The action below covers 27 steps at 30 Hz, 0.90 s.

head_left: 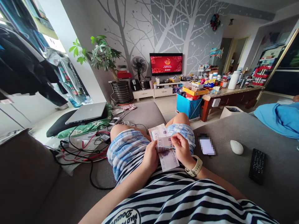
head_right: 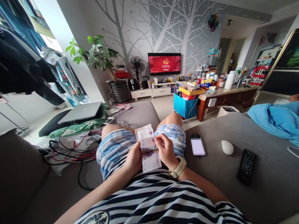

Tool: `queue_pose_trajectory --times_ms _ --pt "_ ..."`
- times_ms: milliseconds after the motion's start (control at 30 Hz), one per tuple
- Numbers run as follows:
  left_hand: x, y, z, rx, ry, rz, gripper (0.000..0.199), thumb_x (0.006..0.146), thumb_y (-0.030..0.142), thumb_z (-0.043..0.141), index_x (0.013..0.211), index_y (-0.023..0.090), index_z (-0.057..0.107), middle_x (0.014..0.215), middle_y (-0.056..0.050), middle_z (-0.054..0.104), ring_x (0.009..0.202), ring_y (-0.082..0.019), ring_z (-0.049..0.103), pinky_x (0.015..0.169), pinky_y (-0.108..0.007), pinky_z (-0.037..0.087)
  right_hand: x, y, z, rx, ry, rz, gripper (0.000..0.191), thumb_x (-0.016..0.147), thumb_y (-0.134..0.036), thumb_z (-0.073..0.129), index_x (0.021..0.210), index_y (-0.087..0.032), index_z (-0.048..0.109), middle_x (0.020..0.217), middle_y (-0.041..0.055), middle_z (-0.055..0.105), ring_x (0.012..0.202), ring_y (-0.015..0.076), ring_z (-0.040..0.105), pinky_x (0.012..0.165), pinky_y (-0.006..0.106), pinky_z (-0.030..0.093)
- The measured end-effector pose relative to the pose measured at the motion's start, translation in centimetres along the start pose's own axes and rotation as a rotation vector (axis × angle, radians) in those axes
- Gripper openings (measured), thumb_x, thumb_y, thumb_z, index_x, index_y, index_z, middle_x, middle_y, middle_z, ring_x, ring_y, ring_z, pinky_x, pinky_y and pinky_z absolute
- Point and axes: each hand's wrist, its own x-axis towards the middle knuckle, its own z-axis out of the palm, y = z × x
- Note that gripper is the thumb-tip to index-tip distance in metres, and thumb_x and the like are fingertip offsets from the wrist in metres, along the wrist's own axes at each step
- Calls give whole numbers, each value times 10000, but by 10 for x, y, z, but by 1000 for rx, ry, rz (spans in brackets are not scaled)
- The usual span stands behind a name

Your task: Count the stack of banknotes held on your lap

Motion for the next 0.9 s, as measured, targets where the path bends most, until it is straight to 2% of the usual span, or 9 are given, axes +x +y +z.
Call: queue_pose_trajectory --times_ms 167,333,433,667,900 --pt "-1 3 3 1 23 -26 256 665 218 684 902 119 674 858 -91 744 836 -270 699 759 -360 545 3 3 -2 47 13 -26 447 952 -495 354 607 -225 447 570 5 482 561 153 466 577 302 389" --pt "-3 4 5 -7 29 -43 333 627 160 702 958 131 672 879 -83 744 824 -258 704 768 -365 551 8 13 -1 -12 90 65 337 857 -502 541 687 -226 446 597 -26 448 550 138 441 548 279 389" --pt "-4 3 5 4 27 -43 346 622 154 704 966 132 672 869 -85 744 809 -261 705 756 -375 559 9 16 0 -4 65 99 295 853 -474 553 735 -210 493 632 -22 488 577 137 465 559 266 398" --pt "2 0 1 -52 5 -62 320 747 243 622 1041 124 662 911 -98 742 840 -261 704 770 -388 564 6 12 0 10 36 67 281 866 -412 541 680 -203 507 587 -26 480 553 131 445 530 256 368" --pt "1 1 3 -68 50 -80 355 755 261 574 1063 101 651 872 -102 745 846 -279 705 787 -411 555 4 6 0 72 14 18 261 863 -399 541 691 -203 525 599 -17 506 566 135 471 532 257 392"
